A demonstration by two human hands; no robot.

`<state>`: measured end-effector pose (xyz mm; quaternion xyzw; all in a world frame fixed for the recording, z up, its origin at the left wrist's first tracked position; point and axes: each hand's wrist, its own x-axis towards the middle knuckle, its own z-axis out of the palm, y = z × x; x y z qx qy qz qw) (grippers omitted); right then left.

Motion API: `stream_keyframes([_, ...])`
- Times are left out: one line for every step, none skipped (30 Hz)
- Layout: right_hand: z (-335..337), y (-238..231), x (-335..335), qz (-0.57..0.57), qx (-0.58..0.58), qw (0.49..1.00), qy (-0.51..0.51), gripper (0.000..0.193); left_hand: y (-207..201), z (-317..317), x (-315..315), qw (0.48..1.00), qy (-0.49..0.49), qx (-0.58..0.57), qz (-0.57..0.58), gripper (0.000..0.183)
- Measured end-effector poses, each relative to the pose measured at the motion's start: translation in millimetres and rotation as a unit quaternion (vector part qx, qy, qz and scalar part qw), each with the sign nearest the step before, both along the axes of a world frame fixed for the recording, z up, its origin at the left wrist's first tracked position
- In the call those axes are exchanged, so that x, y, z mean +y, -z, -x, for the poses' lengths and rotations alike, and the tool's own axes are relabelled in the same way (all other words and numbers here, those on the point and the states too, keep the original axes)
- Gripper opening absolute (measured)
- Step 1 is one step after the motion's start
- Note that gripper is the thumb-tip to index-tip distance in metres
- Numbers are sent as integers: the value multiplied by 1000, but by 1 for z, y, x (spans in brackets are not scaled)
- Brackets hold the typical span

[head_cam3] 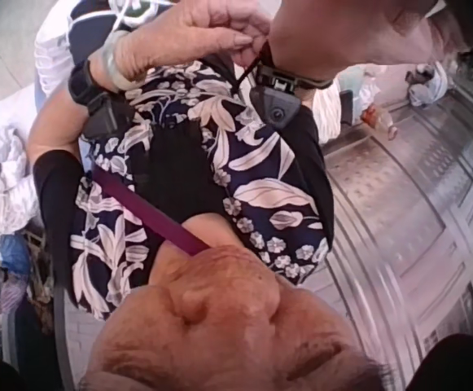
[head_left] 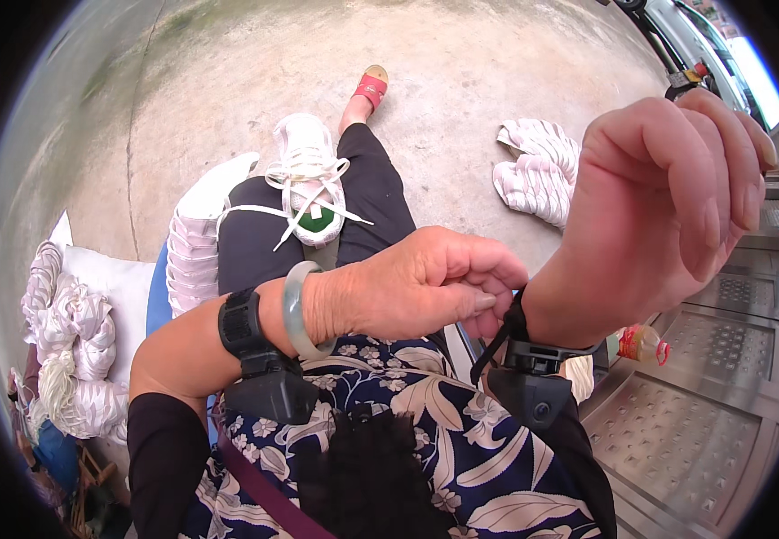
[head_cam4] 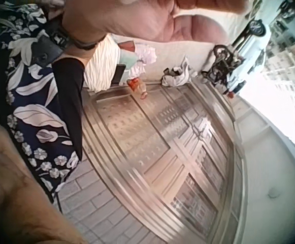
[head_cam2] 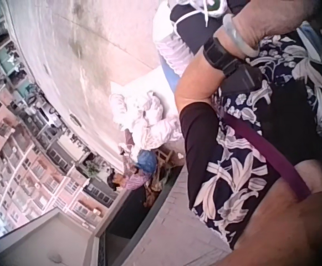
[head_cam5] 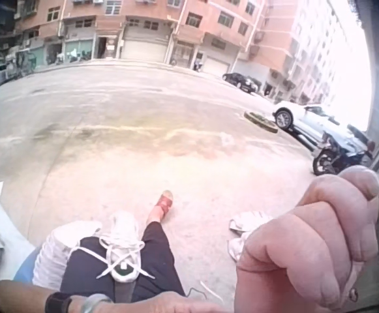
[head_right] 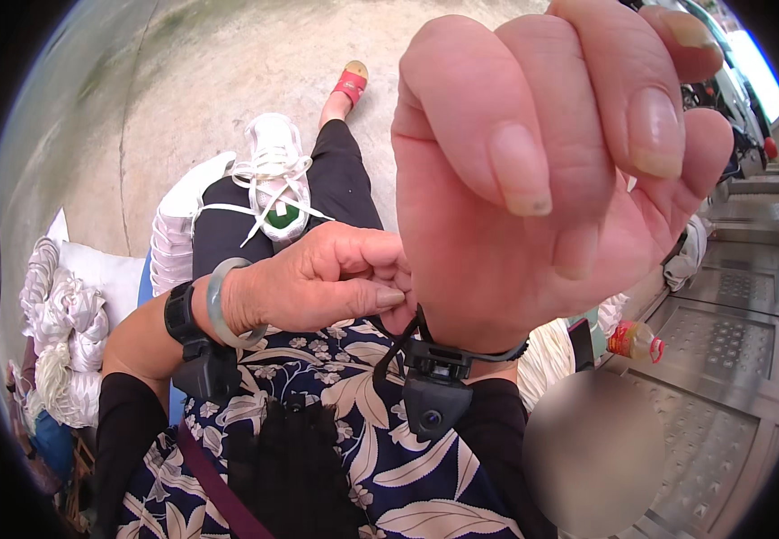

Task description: The recorder is lacing a white sneaker while sitting in an outdoor workspace.

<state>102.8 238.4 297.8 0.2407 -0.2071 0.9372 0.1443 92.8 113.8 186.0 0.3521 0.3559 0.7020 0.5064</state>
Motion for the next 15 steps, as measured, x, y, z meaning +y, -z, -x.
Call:
stream_keyframes([4,2,1,27,-6,999,-22,17,0,-2,0,1000,-14,-23,7,30])
stream_keyframes([7,4,3,53,-12,998,-43,15,-1,-4,0,1000,-12,-22,2,30])
stream_keyframes([8,6,5,90,-12,994,-66,16,-1,-5,0,999,-14,-46,-2,26])
stream_keyframes([10,8,6,87,-11,994,-63,16,-1,-6,0,997,-17,-70,-7,23])
stream_keyframes([13,11,7,141,-25,985,-92,16,-1,-9,0,996,-33,-86,-13,24])
stream_keyframes([16,13,7,195,-39,972,-121,16,1,-11,0,996,-36,-86,-14,24])
stream_keyframes([18,14,10,221,-58,966,-125,17,3,-12,1,997,-63,-49,-9,25])
stream_keyframes([20,15,12,218,-57,966,-123,17,3,-14,3,996,-85,-13,-6,26])
stream_keyframes([21,17,14,226,-58,968,-96,16,2,-16,5,996,-83,-13,-8,26])
stream_keyframes([24,21,18,233,-60,968,-69,15,0,-19,8,994,-105,-25,9,25])
stream_keyframes([27,34,33,202,-36,966,-159,20,-2,-21,9,991,-129,-36,28,25])
stream_keyframes([28,36,37,200,-35,966,-158,20,-1,-23,11,991,-128,-36,27,25])
stream_keyframes([28,37,40,207,-41,966,-150,22,0,-25,12,989,-144,-20,34,22])
stream_keyframes([29,38,41,215,-47,965,-143,23,1,-26,13,986,-160,-5,43,20])
stream_keyframes([30,40,41,215,-47,965,-144,23,1,-26,13,986,-161,-5,43,20])
